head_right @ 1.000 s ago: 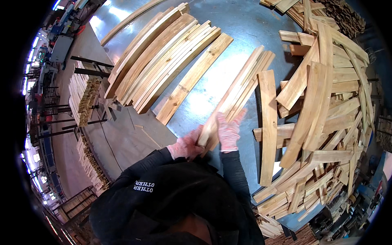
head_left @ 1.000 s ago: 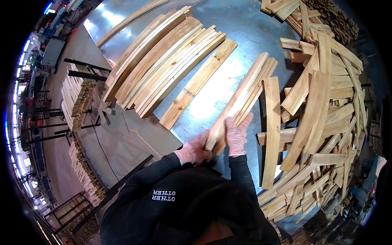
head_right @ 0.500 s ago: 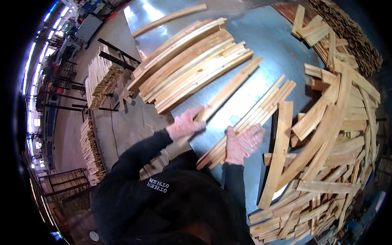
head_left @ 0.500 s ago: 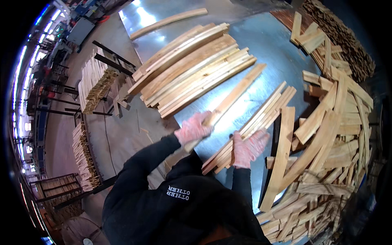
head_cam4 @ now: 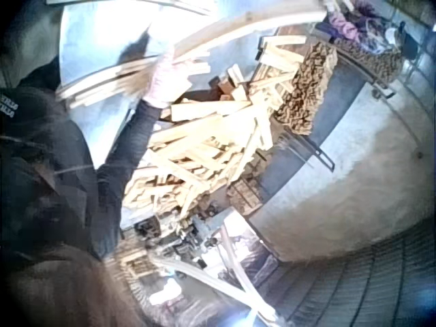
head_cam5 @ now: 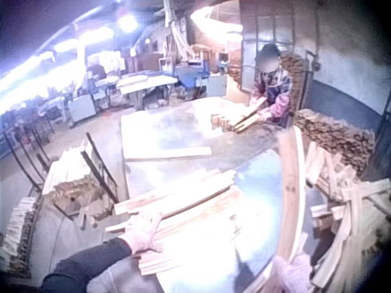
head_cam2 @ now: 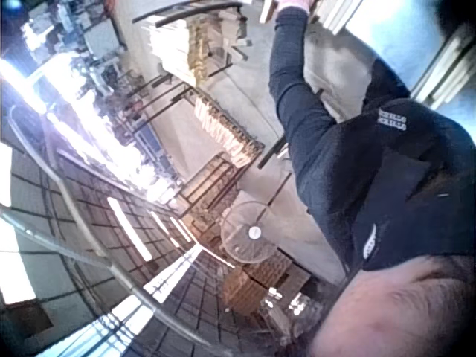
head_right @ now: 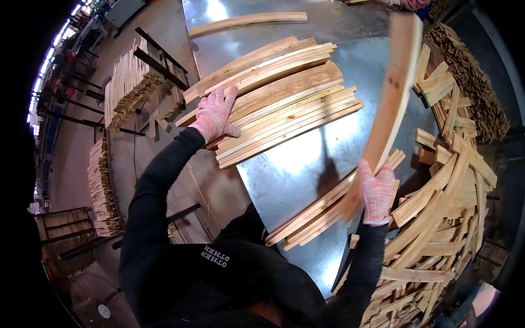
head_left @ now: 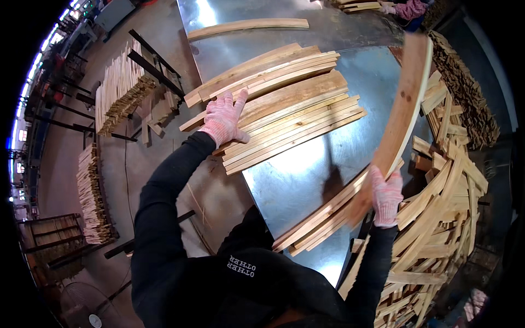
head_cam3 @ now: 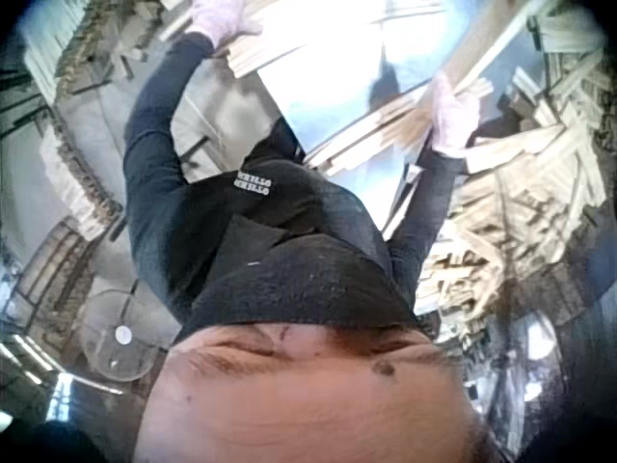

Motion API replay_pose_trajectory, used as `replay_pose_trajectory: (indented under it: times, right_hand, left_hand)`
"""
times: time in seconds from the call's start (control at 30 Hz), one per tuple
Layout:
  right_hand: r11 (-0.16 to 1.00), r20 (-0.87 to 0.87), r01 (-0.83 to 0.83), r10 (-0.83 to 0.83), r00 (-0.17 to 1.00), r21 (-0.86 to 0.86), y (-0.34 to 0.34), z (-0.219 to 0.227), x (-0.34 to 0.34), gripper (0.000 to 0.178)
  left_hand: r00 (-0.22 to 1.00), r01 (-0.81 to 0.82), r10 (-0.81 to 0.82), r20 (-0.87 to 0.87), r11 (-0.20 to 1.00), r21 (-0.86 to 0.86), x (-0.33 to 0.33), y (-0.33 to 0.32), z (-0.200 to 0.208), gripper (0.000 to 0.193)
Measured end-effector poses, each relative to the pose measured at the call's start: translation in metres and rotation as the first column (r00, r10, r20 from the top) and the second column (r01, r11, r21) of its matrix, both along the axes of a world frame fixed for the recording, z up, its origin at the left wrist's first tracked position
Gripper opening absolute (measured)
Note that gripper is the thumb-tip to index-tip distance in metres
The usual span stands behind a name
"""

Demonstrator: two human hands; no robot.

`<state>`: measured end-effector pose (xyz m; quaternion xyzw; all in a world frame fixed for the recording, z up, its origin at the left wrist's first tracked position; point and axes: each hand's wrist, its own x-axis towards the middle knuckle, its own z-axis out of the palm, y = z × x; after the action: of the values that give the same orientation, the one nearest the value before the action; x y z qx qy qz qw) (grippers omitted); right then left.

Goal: The person repeatedly picks up wooden planks from a large pile on a metal table and stacks them into a neat pile. The person wears pink gloves and uses both hands to gather and align the planks throughout the clip.

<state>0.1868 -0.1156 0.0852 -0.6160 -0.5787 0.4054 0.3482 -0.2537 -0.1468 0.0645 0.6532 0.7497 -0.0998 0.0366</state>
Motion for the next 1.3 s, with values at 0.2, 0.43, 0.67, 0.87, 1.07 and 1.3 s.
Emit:
replay_pose_trajectory:
  times: [0.2,0.43,0.67,0.87,1.07,1.3]
  right_hand:
    - [0.58,0.808,-0.77,0.302,0.507,0.267,0.075,0.045,-0.053,0.045]
    - [0.312,0.859,-0.938,0.429,0.279,0.148,0.136,-0.02,-0.183,0.026]
    - [0.609,0.587,-0.486,0.041,0.808,0.627,0.12,-0.053,-0.235,0.047]
    - [0.827,0.188,0.163,-0.306,0.933,0.538,-0.027,-0.082,-0.038,0.059]
    - [0.884,0.202,0.446,-0.415,0.887,-0.143,-0.191,-0.143,0.001,0.052]
    - [0.941,0.216,0.297,-0.259,0.941,-0.165,-0.197,-0.172,-0.016,0.056]
  left_hand:
    - [0.983,0.169,-0.17,0.072,0.985,0.013,-0.027,0.007,-0.032,0.108]
    - [0.896,0.148,-0.072,0.438,0.979,-0.141,-0.079,0.046,0.005,0.089]
    - [0.968,-0.001,0.051,0.246,0.98,-0.198,-0.044,0.035,0.002,0.101]
    - [0.923,0.172,-0.27,0.274,0.927,0.335,-0.001,0.015,0.009,0.088]
    - [0.67,0.323,-0.316,0.672,0.939,0.119,0.208,-0.082,-0.082,0.096]
    - [0.572,0.03,0.292,0.766,0.926,-0.376,0.286,-0.072,-0.066,0.103]
